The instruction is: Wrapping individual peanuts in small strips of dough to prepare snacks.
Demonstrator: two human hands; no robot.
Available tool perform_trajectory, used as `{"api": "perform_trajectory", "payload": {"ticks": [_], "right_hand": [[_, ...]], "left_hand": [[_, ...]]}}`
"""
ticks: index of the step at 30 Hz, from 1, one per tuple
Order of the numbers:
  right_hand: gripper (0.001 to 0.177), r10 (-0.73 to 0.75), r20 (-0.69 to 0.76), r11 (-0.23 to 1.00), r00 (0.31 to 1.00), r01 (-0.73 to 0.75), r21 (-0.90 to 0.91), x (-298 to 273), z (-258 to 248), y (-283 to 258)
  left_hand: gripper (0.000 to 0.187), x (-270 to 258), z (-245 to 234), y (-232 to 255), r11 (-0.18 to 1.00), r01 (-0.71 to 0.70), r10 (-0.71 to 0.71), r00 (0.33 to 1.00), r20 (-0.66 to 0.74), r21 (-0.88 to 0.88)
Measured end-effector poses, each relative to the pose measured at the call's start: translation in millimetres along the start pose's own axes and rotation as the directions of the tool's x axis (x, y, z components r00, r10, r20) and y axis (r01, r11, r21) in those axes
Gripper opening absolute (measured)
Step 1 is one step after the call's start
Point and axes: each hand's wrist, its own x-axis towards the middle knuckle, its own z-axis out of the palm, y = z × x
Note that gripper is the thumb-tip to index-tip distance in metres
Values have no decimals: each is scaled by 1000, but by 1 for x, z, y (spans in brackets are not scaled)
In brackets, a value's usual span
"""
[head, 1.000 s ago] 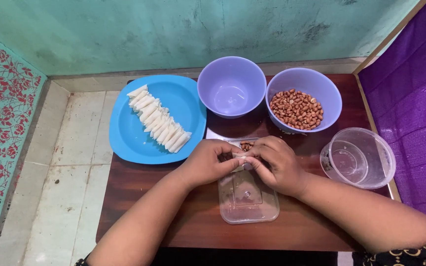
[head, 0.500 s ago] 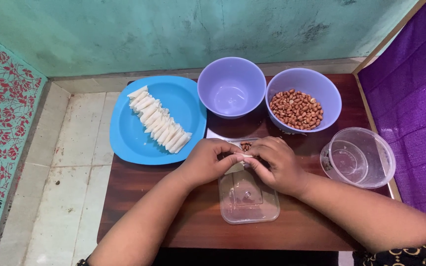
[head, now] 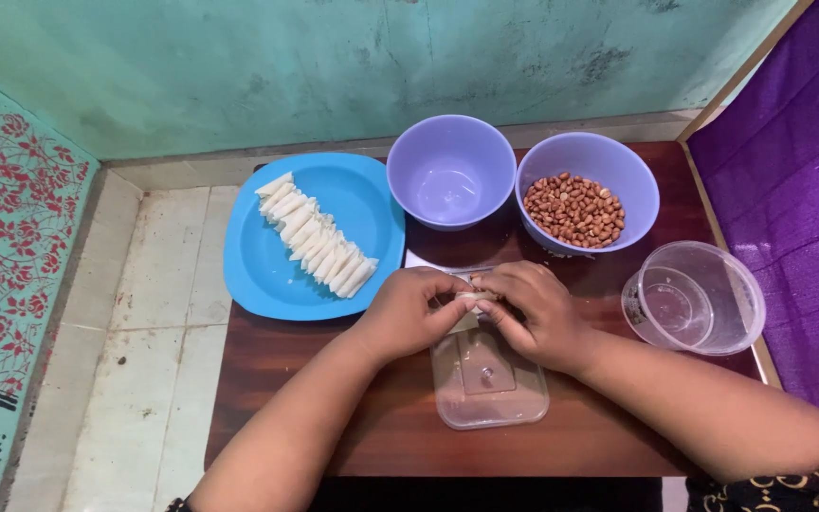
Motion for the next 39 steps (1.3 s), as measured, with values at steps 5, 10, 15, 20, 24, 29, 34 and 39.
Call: {"api": "perform_trajectory", "payload": {"ticks": [5, 10, 15, 20, 24, 29, 34, 39], "right_hand": [[9, -87, 32, 995, 996, 89, -40, 2, 4, 1], [11, -104, 35, 991, 994, 106, -80, 0, 8, 3], [15, -69, 55, 990, 996, 75, -118, -2, 9, 3], [15, -24, 40, 993, 999, 29, -116, -5, 12, 3], [21, 5, 36, 994, 999, -1, -111, -6, 10, -1], [11, -29, 41, 991, 999, 35, -132, -12, 14, 6], [13, -52, 71, 979, 996, 65, -194, -5, 7, 0], [28, -66, 142, 869, 988, 127, -478, 12, -25, -9]], "left_hand": [[18, -1, 1, -10, 1000, -7, 7, 1000, -13, 7], [18, 1, 0, -15, 1000, -12, 12, 1000, -7, 20], [17, 0, -7, -7, 998, -18, 16, 999, 31, 55], [19, -1, -12, -2, 999, -5, 4, 999, 36, 36], [20, -1, -16, 1, 999, -1, -2, 999, 51, 40], [20, -1, -17, -3, 997, -40, 36, 998, 60, 66], [20, -1, -20, -3, 992, -90, 86, 995, 46, 89], [23, 0, -24, -10, 994, -63, 60, 998, 34, 88]]}}
